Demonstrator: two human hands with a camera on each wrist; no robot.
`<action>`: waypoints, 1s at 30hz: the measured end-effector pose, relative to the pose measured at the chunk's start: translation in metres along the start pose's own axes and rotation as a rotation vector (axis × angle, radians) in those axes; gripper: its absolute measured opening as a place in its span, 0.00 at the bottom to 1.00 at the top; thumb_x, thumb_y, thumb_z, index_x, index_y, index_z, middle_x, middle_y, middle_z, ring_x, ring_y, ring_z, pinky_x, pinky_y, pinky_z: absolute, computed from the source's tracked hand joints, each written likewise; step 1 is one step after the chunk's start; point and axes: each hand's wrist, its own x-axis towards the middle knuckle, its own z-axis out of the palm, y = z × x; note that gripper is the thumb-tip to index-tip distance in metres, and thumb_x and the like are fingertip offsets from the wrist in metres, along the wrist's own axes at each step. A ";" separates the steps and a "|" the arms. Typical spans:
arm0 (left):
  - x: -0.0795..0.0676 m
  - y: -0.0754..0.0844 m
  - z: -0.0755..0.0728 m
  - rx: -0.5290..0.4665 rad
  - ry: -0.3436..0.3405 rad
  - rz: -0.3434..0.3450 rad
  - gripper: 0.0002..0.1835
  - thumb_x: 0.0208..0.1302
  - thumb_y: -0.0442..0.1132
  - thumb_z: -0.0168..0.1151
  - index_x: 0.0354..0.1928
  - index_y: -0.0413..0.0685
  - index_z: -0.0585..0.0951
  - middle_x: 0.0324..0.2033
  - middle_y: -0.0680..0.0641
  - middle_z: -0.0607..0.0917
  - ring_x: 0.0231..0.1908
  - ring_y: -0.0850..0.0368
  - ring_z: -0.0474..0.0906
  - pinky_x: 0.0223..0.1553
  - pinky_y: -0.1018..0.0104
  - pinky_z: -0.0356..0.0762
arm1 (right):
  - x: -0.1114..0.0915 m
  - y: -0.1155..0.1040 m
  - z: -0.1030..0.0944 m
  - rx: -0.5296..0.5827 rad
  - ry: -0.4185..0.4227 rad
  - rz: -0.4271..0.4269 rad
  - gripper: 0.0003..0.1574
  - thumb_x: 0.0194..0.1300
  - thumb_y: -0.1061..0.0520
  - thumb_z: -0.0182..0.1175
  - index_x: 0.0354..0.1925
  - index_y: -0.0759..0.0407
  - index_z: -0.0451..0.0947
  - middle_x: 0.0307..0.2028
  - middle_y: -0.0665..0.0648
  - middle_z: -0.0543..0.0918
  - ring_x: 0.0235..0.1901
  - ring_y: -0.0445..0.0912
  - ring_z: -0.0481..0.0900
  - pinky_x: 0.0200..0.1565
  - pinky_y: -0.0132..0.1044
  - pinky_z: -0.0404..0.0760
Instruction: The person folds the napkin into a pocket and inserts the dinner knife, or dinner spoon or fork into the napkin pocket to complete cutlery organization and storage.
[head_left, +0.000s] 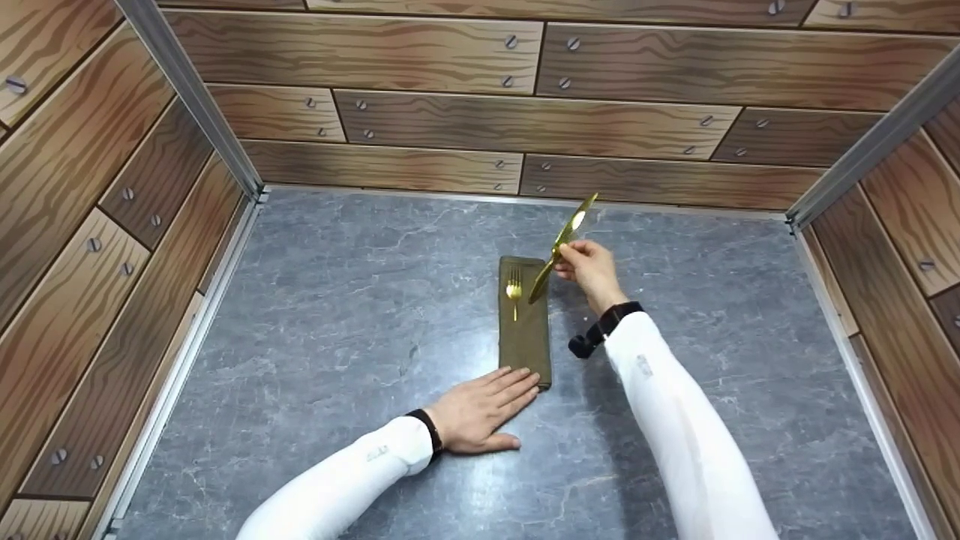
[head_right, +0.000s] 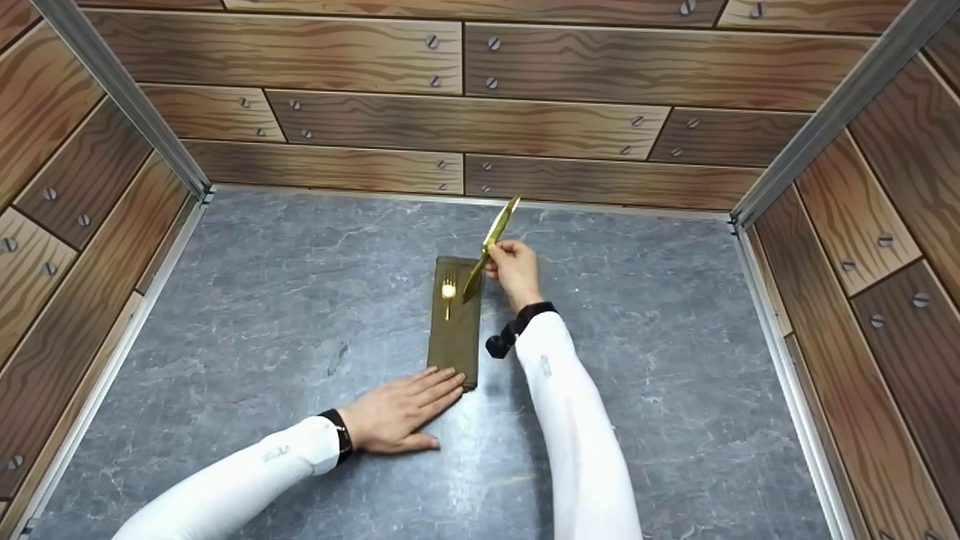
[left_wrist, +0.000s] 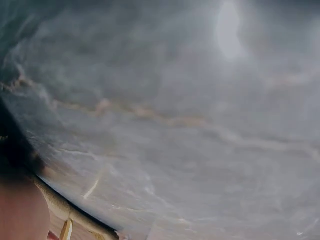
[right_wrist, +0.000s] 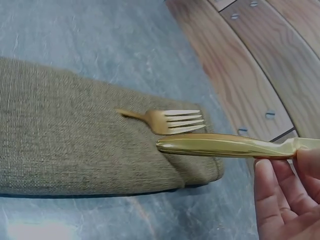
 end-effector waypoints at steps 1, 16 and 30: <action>0.000 0.000 0.001 0.001 0.000 0.000 0.45 0.71 0.70 0.27 0.77 0.45 0.45 0.78 0.44 0.43 0.78 0.49 0.38 0.78 0.56 0.43 | 0.001 0.001 0.000 -0.009 -0.004 0.005 0.07 0.69 0.60 0.58 0.42 0.62 0.73 0.32 0.53 0.82 0.28 0.42 0.83 0.45 0.41 0.86; -0.001 0.000 0.004 -0.017 0.014 -0.004 0.45 0.70 0.70 0.27 0.77 0.46 0.45 0.78 0.44 0.43 0.78 0.49 0.38 0.78 0.57 0.41 | 0.006 0.010 0.004 -0.336 -0.151 0.089 0.11 0.68 0.56 0.59 0.43 0.63 0.77 0.28 0.50 0.83 0.25 0.39 0.78 0.30 0.31 0.78; -0.002 0.000 0.000 -0.047 -0.007 0.004 0.45 0.70 0.70 0.29 0.77 0.46 0.45 0.78 0.44 0.42 0.78 0.48 0.37 0.78 0.56 0.41 | 0.001 0.015 0.014 -0.506 -0.289 0.143 0.14 0.65 0.58 0.60 0.43 0.67 0.79 0.23 0.47 0.80 0.22 0.40 0.72 0.25 0.33 0.69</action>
